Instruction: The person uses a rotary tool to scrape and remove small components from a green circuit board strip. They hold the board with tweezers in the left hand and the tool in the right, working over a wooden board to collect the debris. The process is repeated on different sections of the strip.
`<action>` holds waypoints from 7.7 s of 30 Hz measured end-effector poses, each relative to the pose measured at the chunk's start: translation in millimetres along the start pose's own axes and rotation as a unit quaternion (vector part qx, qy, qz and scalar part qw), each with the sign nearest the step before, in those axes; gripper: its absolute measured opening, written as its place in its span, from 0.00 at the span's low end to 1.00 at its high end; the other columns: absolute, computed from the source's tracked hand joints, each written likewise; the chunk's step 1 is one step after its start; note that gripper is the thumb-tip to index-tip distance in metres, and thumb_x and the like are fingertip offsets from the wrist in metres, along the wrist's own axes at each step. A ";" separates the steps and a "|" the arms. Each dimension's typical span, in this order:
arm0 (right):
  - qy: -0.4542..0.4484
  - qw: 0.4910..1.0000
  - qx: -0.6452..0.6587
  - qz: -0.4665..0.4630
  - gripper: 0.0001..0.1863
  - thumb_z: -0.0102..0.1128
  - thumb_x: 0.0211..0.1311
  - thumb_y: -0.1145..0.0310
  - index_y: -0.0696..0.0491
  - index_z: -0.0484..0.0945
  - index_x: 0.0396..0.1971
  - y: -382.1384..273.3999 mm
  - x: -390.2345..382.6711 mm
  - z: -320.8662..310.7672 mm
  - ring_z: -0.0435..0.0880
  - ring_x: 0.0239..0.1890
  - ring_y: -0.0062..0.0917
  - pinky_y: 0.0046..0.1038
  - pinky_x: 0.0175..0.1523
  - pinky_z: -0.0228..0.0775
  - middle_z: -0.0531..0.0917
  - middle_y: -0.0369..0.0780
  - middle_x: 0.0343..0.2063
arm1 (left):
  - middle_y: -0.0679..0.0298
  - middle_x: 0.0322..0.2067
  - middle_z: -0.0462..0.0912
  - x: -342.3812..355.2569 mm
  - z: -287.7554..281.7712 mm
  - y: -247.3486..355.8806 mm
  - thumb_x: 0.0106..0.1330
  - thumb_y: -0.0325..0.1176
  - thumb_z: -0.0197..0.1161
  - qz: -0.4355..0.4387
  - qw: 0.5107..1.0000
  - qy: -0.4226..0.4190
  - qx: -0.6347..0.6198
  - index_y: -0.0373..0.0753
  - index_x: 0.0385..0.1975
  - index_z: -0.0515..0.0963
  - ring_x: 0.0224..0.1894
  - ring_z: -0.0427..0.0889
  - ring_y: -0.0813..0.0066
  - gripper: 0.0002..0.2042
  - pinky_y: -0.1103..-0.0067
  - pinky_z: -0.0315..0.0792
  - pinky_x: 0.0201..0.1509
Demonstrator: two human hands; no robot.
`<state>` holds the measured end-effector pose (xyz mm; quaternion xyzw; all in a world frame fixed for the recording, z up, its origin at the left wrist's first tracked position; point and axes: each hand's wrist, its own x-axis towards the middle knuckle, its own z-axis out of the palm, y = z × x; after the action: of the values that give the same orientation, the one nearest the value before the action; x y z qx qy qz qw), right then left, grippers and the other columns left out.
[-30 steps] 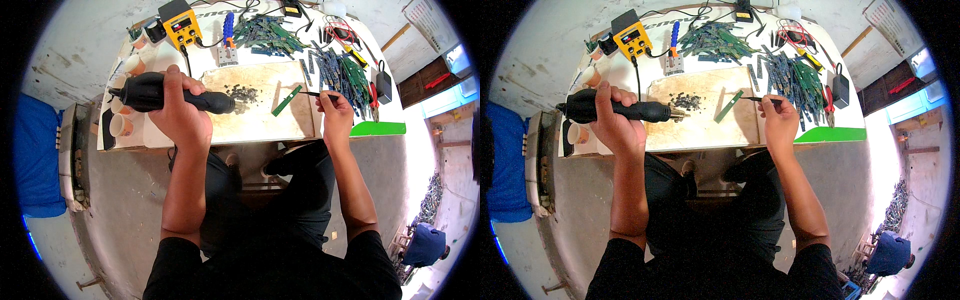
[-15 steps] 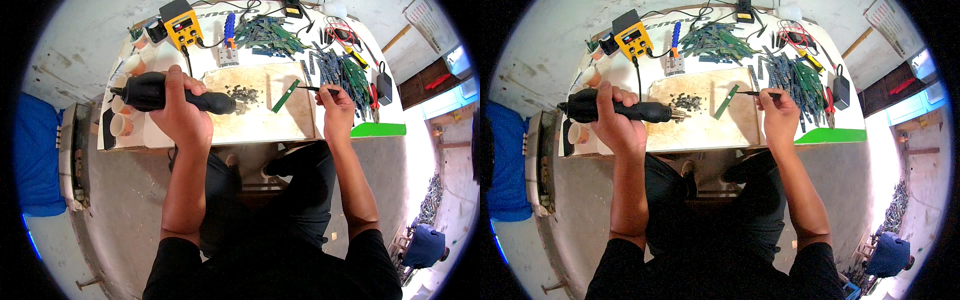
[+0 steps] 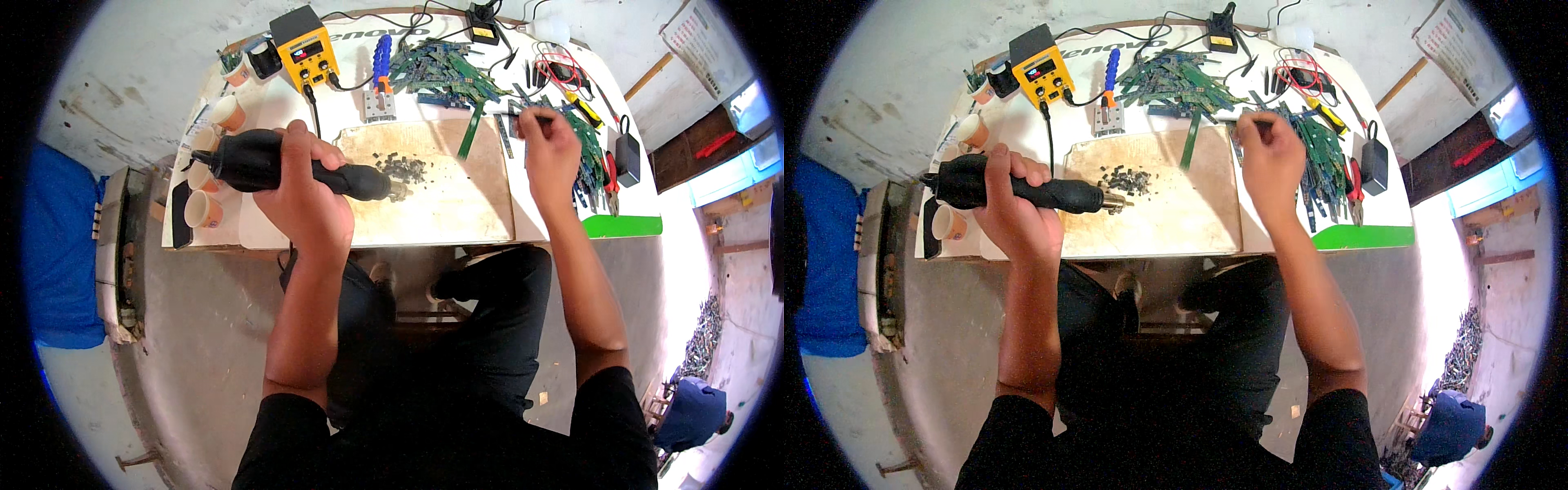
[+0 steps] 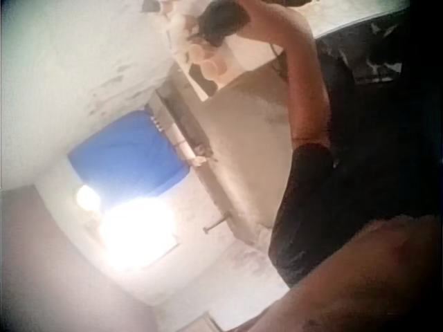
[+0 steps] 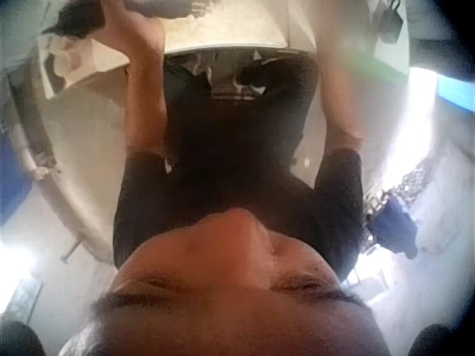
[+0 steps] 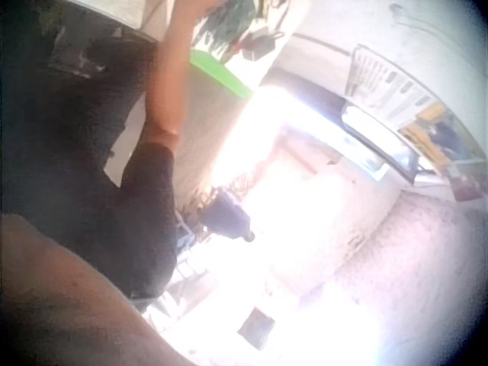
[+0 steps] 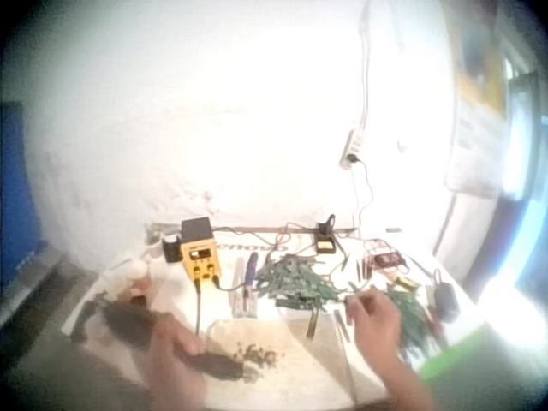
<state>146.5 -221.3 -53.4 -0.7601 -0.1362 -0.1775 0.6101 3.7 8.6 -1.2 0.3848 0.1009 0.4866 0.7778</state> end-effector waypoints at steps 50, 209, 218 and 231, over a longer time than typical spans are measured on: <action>-0.195 0.884 -0.400 0.143 0.12 0.66 0.52 0.66 0.62 0.82 0.21 51.9 49.9 -119.7 0.83 0.21 0.26 0.29 0.29 0.73 0.83 0.43 0.16 | 0.65 0.18 0.71 -1.9 -1.7 -2.2 0.65 0.24 0.63 -0.024 0.999 -0.019 -0.013 0.37 0.35 0.70 0.20 0.71 0.74 0.07 0.76 0.71 0.29; -0.004 0.992 0.124 -0.004 0.10 0.56 0.72 0.72 0.62 0.78 0.46 71.5 -84.6 -39.4 0.81 0.34 0.21 0.22 0.42 0.72 0.85 0.43 0.32 | 0.67 0.16 0.70 -20.3 -1.7 -0.6 0.63 0.23 0.63 0.047 0.981 -0.123 0.140 0.37 0.29 0.73 0.18 0.72 0.77 0.05 0.78 0.70 0.25; -0.065 0.991 0.119 0.002 0.11 0.57 0.72 0.72 0.64 0.78 0.47 57.1 -85.0 -38.3 0.82 0.35 0.21 0.21 0.44 0.72 0.87 0.45 0.34 | 0.68 0.16 0.80 -12.4 -5.4 -0.4 0.62 0.22 0.67 0.053 0.990 -0.091 0.097 0.39 0.21 0.77 0.18 0.78 0.83 0.09 0.85 0.70 0.28; -0.108 0.968 0.219 0.057 0.10 0.58 0.71 0.72 0.63 0.81 0.44 53.6 -92.4 -18.5 0.85 0.35 0.23 0.23 0.44 0.75 0.86 0.43 0.32 | 0.67 0.16 0.69 -25.6 5.5 4.3 0.64 0.22 0.61 -0.015 0.991 -0.100 0.091 0.37 0.37 0.70 0.17 0.70 0.76 0.07 0.77 0.70 0.24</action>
<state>84.1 -250.2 -137.3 -0.6290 -0.1930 -0.0248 0.7526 -9.3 -14.5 0.0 0.4989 0.0721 0.4229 0.7531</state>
